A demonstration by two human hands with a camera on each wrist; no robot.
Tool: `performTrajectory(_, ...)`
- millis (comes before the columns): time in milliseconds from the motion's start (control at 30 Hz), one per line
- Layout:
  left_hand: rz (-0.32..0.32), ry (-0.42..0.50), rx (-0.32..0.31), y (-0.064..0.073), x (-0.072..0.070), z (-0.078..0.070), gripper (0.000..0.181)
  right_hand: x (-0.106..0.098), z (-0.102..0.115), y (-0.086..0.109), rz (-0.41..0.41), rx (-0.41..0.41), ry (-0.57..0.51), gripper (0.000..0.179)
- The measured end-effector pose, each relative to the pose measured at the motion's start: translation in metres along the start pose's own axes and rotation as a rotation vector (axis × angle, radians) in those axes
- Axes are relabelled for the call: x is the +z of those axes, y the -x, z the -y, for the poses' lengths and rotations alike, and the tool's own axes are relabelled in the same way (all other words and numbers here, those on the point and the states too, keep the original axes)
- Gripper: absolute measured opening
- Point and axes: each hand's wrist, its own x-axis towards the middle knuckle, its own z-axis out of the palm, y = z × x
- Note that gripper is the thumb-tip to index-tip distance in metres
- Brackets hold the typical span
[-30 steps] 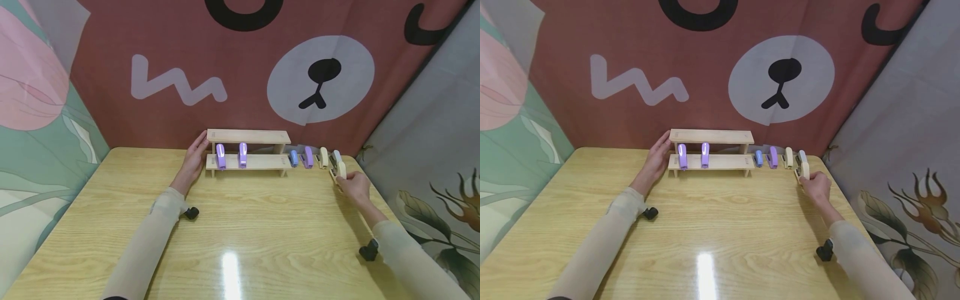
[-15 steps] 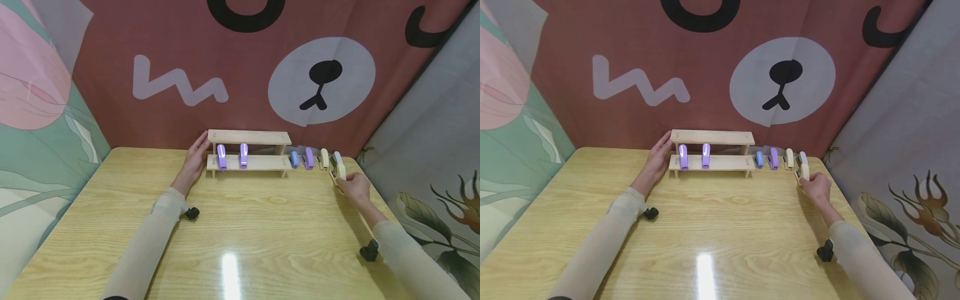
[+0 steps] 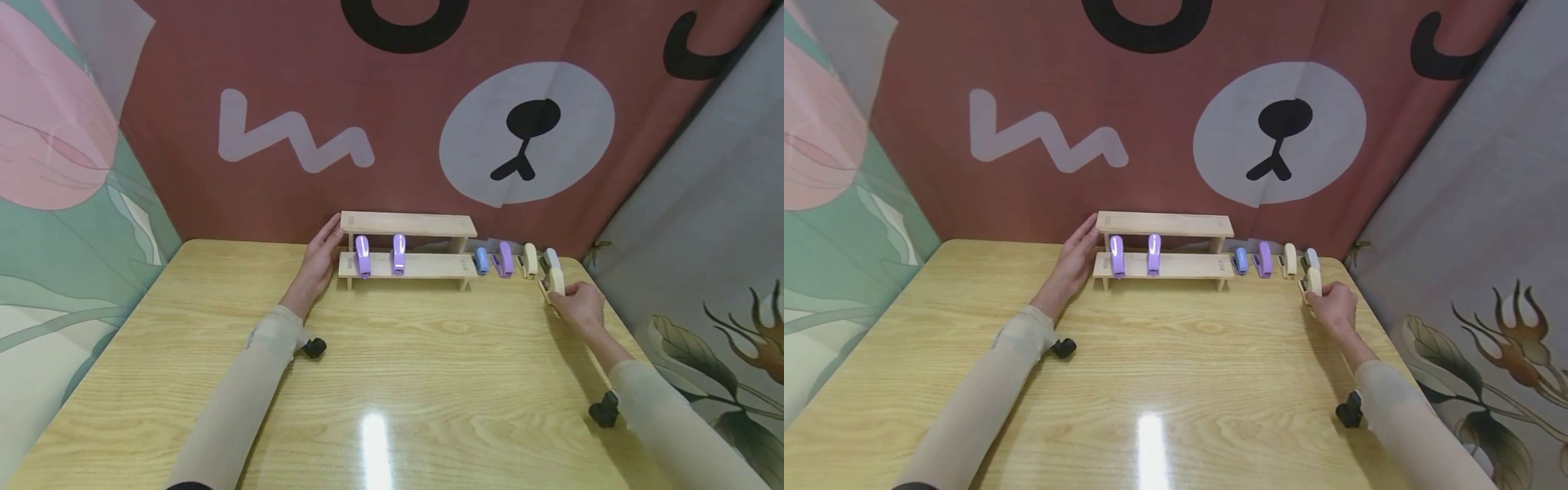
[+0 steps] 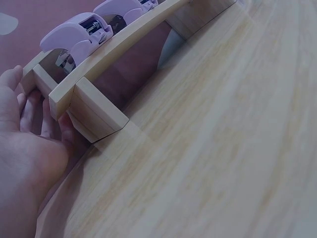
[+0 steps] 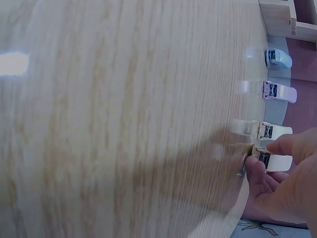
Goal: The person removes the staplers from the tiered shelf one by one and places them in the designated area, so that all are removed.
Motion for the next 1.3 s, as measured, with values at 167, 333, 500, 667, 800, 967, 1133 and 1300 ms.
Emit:
performTrajectory(167,-0.005,0.002,-0.003,0.0,-0.001,0.0,0.056,-0.001,0.001,0.002,-0.003,-0.021,-0.01,0.027)
performTrajectory(333,-0.011,-0.001,-0.014,-0.001,-0.001,0.0,0.056,-0.001,-0.001,0.002,-0.003,-0.026,-0.019,0.027)
performTrajectory(500,-0.007,-0.006,-0.009,0.0,-0.001,0.001,0.057,0.002,-0.003,0.001,-0.009,-0.025,-0.032,0.027)
performTrajectory(667,-0.008,-0.009,-0.011,0.001,-0.001,0.0,0.056,0.003,-0.005,0.002,0.008,-0.021,-0.04,0.033)
performTrajectory(800,-0.007,-0.01,-0.01,0.001,0.0,0.0,0.055,0.002,-0.004,0.004,0.018,-0.004,-0.05,0.043)
performTrajectory(967,-0.001,-0.008,-0.002,0.0,0.0,0.0,0.056,0.0,0.0,0.006,-0.021,0.042,-0.069,0.051)
performTrajectory(1133,-0.004,-0.003,0.003,-0.002,-0.001,0.001,0.056,-0.004,0.008,0.007,-0.066,0.047,-0.054,0.049)
performTrajectory(1300,-0.005,0.001,0.004,-0.002,-0.002,0.002,0.055,-0.006,0.018,0.01,-0.105,0.018,-0.048,0.045)
